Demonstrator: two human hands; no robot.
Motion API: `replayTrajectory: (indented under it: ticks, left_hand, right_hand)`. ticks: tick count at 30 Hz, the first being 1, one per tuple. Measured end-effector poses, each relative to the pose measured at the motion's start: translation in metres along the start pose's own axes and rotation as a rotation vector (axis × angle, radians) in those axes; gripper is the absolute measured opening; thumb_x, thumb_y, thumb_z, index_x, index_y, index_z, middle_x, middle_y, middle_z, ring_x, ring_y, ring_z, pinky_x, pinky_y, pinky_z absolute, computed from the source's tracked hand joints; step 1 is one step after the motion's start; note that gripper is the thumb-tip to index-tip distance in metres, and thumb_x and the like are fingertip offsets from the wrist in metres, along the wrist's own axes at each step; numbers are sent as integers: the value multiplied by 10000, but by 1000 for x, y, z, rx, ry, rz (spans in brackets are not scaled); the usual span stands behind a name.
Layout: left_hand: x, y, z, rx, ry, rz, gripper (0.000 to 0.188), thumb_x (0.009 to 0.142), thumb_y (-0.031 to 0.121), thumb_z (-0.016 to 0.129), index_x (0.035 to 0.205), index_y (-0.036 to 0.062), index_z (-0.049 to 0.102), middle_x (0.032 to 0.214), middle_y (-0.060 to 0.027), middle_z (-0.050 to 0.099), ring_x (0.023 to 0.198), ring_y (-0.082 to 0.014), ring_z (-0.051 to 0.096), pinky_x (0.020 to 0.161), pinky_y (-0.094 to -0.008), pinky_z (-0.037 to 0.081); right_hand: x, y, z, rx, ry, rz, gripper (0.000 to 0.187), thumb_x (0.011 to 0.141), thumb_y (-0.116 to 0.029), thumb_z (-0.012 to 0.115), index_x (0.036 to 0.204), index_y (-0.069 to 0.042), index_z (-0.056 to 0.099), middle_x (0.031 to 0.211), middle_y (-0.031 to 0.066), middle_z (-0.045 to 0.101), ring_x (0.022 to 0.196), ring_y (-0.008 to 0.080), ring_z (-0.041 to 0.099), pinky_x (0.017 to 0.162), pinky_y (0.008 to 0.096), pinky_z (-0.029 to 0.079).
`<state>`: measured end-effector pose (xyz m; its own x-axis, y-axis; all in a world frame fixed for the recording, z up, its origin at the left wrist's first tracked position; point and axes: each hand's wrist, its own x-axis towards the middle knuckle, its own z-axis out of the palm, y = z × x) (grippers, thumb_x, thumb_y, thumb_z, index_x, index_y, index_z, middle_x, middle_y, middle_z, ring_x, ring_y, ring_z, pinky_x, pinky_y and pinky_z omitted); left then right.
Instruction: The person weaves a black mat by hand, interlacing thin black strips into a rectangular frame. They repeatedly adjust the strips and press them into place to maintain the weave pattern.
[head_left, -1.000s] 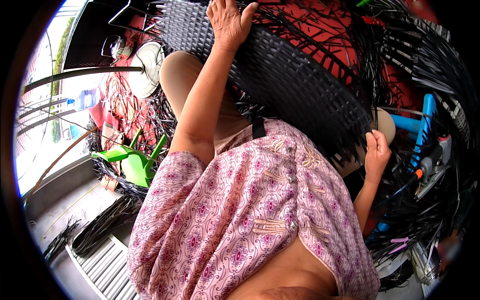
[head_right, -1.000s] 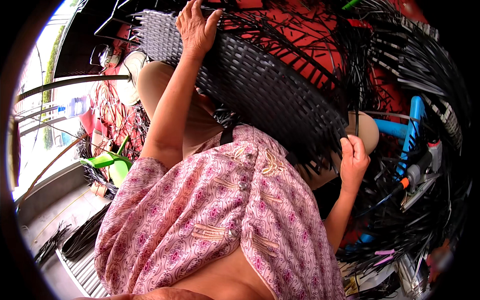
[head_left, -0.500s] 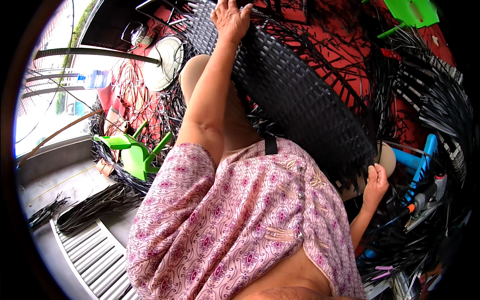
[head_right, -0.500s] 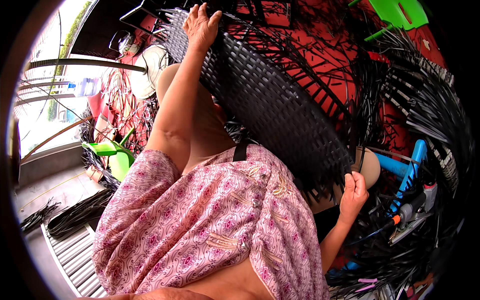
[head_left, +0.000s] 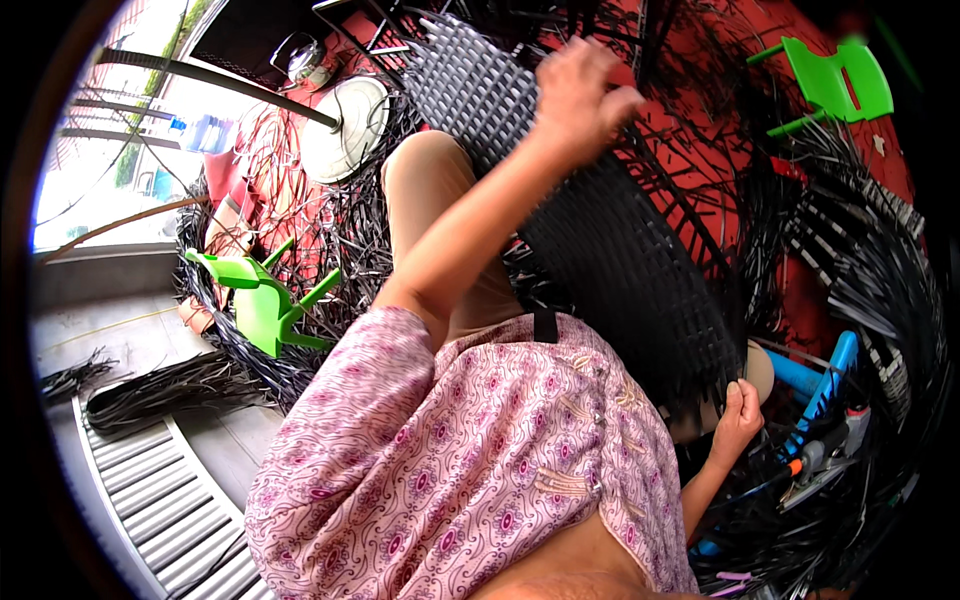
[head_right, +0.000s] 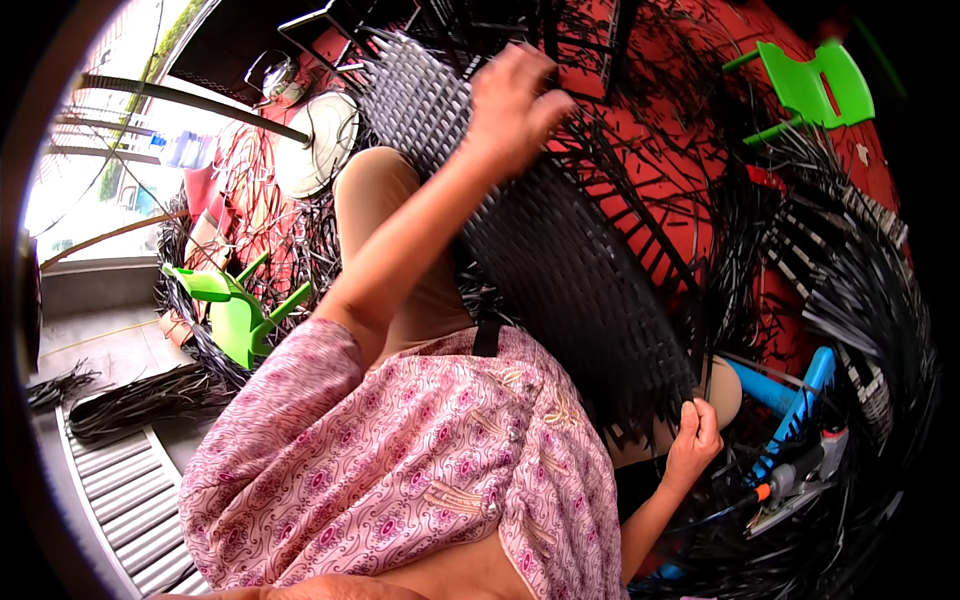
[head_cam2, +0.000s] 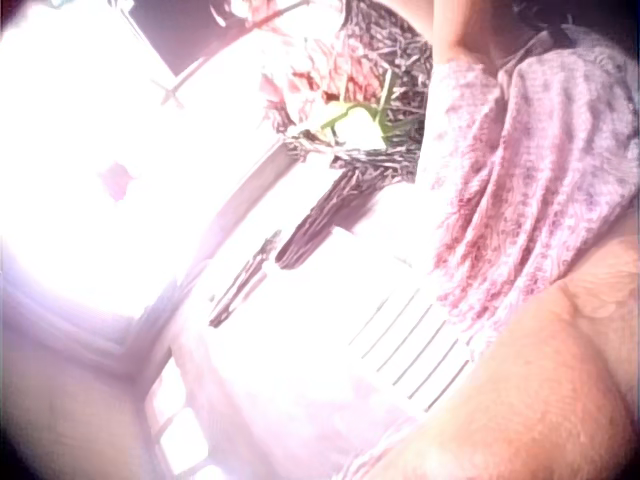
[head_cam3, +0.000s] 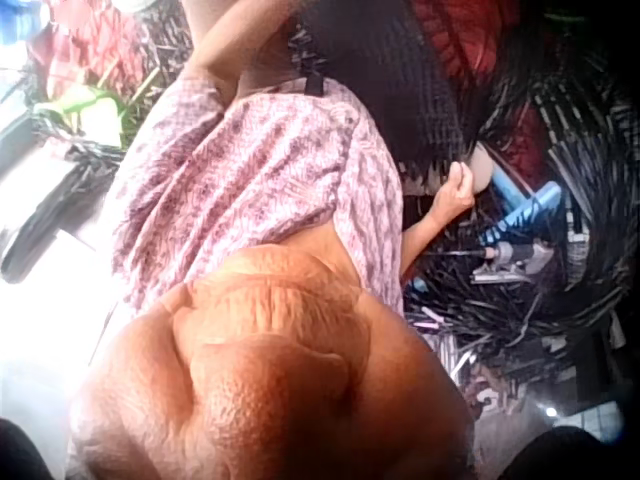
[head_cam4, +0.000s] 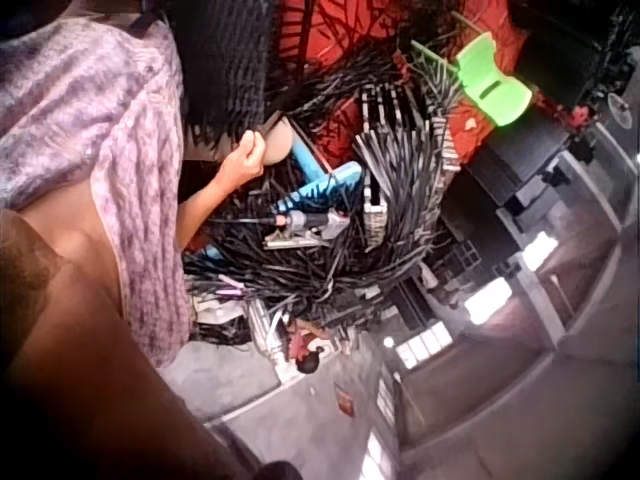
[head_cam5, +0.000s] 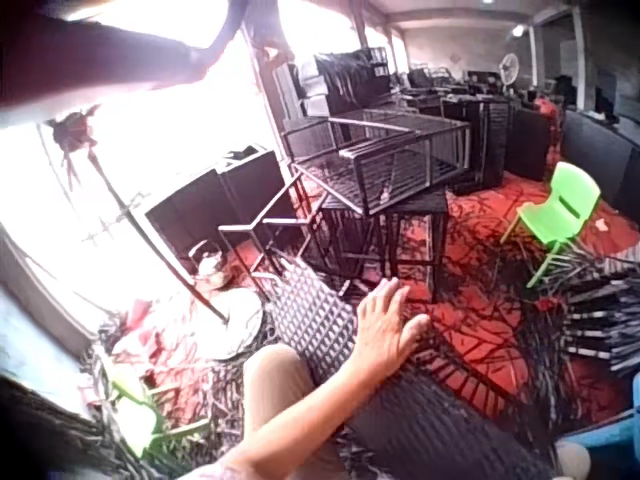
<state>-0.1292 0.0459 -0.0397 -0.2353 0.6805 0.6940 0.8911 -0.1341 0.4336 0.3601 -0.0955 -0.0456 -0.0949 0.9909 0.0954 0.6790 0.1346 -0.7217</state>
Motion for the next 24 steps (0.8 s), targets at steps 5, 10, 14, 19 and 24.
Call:
replayTrajectory:
  ticks: [5, 10, 14, 19, 24]
  left_hand:
    - [-23, 48, 14, 196, -396, -13, 762, 956, 737, 446, 1214, 72, 713, 1228, -156, 631, 1253, -317, 537, 1068, -461, 358]
    - [1, 9, 3, 313, -734, -24, 810, 947, 787, 396, 1170, 92, 748, 1164, -117, 705, 1161, -295, 627, 943, -442, 416]
    - [21, -25, -14, 367, -877, -23, 827, 945, 821, 343, 1088, 134, 781, 1130, -110, 741, 1140, -300, 666, 917, -466, 437]
    - [54, -69, -28, 349, -975, -49, 842, 954, 828, 302, 1129, 147, 767, 1131, -111, 732, 1182, -306, 638, 963, -482, 438]
    - [53, -146, -16, 598, -881, 96, 467, 1043, 616, 353, 1444, 456, 530, 1315, 9, 651, 1244, -264, 560, 965, -459, 426]
  right_hand:
    - [-1, -14, -3, -51, -15, 3, 207, 985, -155, 696, 1025, 48, 685, 798, 90, 670, 697, 156, 579, 673, 321, 490]
    - [-3, -8, 1, -51, 17, -44, 192, 985, -147, 694, 1008, 43, 680, 759, 102, 645, 653, 164, 563, 630, 328, 475]
    - [-3, -13, 2, -38, 1, -22, 185, 991, -139, 677, 1012, 45, 673, 750, 94, 628, 652, 163, 550, 630, 326, 470]
    - [-3, -14, 0, -44, -5, -4, 186, 996, -136, 665, 1009, 50, 664, 752, 71, 615, 664, 145, 530, 631, 324, 463]
    - [-5, -15, 0, -32, -21, 21, 201, 999, -148, 663, 1009, 53, 661, 769, 75, 627, 673, 147, 531, 641, 325, 469]
